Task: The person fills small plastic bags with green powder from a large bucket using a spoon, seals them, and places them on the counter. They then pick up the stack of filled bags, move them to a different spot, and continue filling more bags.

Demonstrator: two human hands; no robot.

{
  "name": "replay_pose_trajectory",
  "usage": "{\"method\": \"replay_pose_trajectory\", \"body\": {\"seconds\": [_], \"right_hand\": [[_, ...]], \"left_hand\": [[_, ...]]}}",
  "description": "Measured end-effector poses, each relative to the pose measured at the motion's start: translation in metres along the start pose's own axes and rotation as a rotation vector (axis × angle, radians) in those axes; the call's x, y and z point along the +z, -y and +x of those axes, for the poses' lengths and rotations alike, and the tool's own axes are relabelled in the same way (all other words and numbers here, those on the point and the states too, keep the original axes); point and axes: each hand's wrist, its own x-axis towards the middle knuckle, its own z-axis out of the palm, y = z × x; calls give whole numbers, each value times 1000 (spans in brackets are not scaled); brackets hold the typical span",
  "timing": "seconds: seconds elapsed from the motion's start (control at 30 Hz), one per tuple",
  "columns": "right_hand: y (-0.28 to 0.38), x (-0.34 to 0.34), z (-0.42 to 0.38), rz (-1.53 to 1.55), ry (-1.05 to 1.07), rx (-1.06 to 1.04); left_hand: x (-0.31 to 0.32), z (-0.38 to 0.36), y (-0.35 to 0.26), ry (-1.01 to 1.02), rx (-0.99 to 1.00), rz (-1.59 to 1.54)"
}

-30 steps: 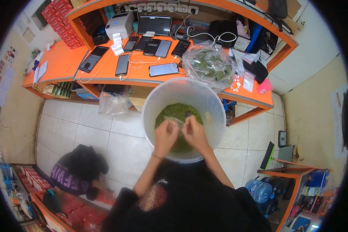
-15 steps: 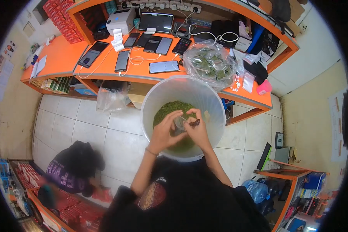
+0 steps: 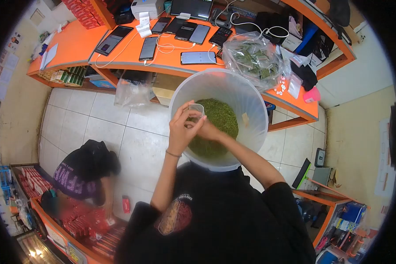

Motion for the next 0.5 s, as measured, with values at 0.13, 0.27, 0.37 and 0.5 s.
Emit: {"method": "replay_pose_trajectory", "body": {"seconds": [0.13,0.27,0.37,0.5], "right_hand": [[17,2,-23,173,76,-244],[10,-72,-41,771,276,289],[12,-112,-62,882,145,424],[10,-137,-91,1107,-41,490]], "left_hand": [[-2,2,-3,-17,-81,-33],[-2,4,-6,-115,-155,-200],[-3,6,1,-127,-150,-251],[-6,6,6,-107,-207,-322]]}}
